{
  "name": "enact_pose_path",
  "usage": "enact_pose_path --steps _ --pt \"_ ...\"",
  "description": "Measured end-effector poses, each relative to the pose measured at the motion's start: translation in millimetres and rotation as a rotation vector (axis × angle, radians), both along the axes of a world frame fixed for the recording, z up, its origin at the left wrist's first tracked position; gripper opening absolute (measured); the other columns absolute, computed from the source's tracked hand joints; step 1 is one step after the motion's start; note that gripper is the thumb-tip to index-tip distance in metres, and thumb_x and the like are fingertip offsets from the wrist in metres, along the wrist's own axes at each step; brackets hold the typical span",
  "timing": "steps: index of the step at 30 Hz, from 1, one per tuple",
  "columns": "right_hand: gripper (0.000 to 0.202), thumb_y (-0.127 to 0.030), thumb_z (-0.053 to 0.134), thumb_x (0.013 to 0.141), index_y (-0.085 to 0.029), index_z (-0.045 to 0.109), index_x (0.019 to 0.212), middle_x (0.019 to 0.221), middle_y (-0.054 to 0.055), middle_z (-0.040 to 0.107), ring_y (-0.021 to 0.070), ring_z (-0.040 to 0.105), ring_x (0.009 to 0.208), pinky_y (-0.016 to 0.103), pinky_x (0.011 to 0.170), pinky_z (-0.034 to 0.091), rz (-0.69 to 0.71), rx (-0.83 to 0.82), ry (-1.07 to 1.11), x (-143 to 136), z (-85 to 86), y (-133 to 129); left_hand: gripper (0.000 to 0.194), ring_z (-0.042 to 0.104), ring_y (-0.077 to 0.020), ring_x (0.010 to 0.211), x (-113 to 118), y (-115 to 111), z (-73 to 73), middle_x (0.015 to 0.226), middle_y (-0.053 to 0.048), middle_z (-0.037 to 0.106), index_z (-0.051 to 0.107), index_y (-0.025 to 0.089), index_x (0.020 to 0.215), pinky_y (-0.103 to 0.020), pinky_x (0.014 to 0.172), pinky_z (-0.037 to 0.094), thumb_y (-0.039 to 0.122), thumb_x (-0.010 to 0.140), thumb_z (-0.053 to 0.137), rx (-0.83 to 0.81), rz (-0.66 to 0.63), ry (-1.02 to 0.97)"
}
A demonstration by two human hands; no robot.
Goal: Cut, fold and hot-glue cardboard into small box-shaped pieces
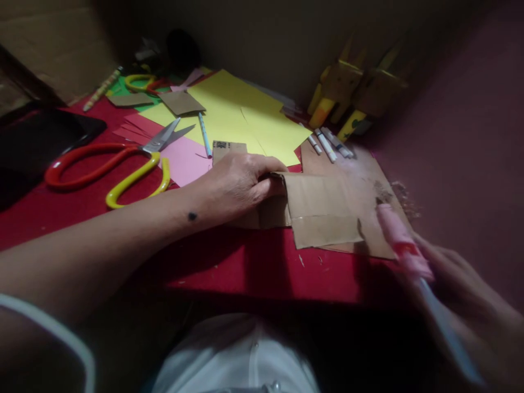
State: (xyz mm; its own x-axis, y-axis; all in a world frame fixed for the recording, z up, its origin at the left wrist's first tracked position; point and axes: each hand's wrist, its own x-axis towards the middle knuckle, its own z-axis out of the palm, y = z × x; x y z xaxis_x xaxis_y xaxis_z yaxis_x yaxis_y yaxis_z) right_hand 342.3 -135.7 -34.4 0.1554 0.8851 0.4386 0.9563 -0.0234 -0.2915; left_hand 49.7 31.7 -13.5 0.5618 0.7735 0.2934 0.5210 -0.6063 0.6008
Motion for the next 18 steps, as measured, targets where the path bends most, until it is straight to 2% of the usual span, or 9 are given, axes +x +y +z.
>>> enact_pose_path --steps 3,4,6,8,11,12,14,15,18 --pt "0.046 -0.037 0.052 0.085 -0.027 0.061 0.129 0.101 0.011 0.064 0.0331 0.065 0.088 0.046 0.072 0.055 -0.006 0.109 -0.203 29.7 -11.2 27.9 0.031 0.065 -0.0157 0.086 -1.6 2.0 -1.4 0.099 -0.003 0.075 0.071 0.020 0.109 -0.025 0.075 0.046 0.023 0.088 0.048 0.001 -0.071 -0.055" --pt "0.046 -0.034 0.051 0.085 -0.027 0.060 0.130 0.097 0.012 0.062 0.0339 0.063 0.089 0.048 0.073 0.054 -0.008 0.102 -0.224 38.3 -13.6 37.0 0.032 0.065 -0.0156 0.088 -2.0 2.6 -1.6 0.102 -0.003 0.075 0.070 0.019 0.111 -0.025 0.078 0.047 0.022 0.088 0.048 -0.005 -0.083 -0.059" --pt "0.045 -0.030 0.054 0.085 -0.029 0.061 0.129 0.092 0.014 0.060 0.0356 0.059 0.091 0.051 0.077 0.049 0.096 0.015 -0.177 48.3 -12.0 49.8 0.034 0.065 -0.0162 0.094 -2.6 3.8 -1.9 0.109 -0.004 0.073 0.068 0.020 0.115 -0.027 0.085 0.048 0.020 0.089 0.046 -0.031 -0.099 -0.046" --pt "0.039 -0.032 0.056 0.083 -0.034 0.065 0.121 0.100 0.013 0.061 0.0364 0.056 0.099 0.056 0.086 0.046 0.134 0.034 -0.151 43.7 -0.8 53.2 0.035 0.064 -0.0169 0.098 -3.1 5.2 -2.3 0.113 -0.004 0.072 0.066 0.022 0.117 -0.029 0.090 0.048 0.021 0.089 0.045 -0.050 -0.116 -0.039" --pt "0.035 -0.030 0.063 0.085 -0.030 0.066 0.120 0.117 0.012 0.060 0.0360 0.051 0.115 0.060 0.099 0.038 0.132 0.074 0.098 10.6 27.0 49.9 0.035 0.065 -0.0185 0.099 -4.3 7.4 -3.5 0.114 -0.004 0.072 0.065 0.024 0.118 -0.032 0.093 0.049 0.022 0.090 0.045 -0.072 -0.142 -0.041" --pt "0.035 -0.031 0.061 0.087 -0.030 0.064 0.122 0.119 0.010 0.061 0.0327 0.055 0.111 0.058 0.097 0.042 0.203 0.097 0.231 -3.6 36.2 50.8 0.035 0.065 -0.0191 0.100 -4.9 8.0 -4.1 0.115 -0.004 0.071 0.065 0.025 0.119 -0.032 0.093 0.049 0.022 0.090 0.045 -0.074 -0.147 -0.040" --pt "0.049 -0.035 0.062 0.088 -0.034 0.052 0.136 0.127 0.007 0.060 0.0281 0.060 0.109 0.051 0.093 0.049 0.442 -0.048 0.424 -29.6 51.2 59.7 0.035 0.065 -0.0202 0.103 -6.3 8.5 -5.2 0.117 -0.003 0.070 0.064 0.028 0.120 -0.034 0.095 0.049 0.022 0.091 0.045 -0.095 -0.159 -0.038" --pt "0.054 -0.037 0.064 0.087 -0.035 0.048 0.139 0.132 0.006 0.059 0.0274 0.058 0.114 0.049 0.095 0.050 0.555 -0.078 0.471 -39.8 56.3 67.6 0.035 0.064 -0.0207 0.104 -6.9 8.6 -5.6 0.119 -0.002 0.070 0.064 0.030 0.121 -0.034 0.095 0.049 0.023 0.092 0.046 -0.115 -0.166 -0.040" --pt "0.046 -0.037 0.064 0.088 -0.036 0.055 0.134 0.135 0.003 0.058 0.0243 0.056 0.119 0.046 0.101 0.048 0.802 -0.174 0.491 -58.1 60.4 95.5 0.035 0.063 -0.0232 0.111 -7.8 7.8 -6.3 0.127 -0.002 0.066 0.062 0.033 0.124 -0.036 0.096 0.050 0.026 0.092 0.049 -0.193 -0.185 -0.073"
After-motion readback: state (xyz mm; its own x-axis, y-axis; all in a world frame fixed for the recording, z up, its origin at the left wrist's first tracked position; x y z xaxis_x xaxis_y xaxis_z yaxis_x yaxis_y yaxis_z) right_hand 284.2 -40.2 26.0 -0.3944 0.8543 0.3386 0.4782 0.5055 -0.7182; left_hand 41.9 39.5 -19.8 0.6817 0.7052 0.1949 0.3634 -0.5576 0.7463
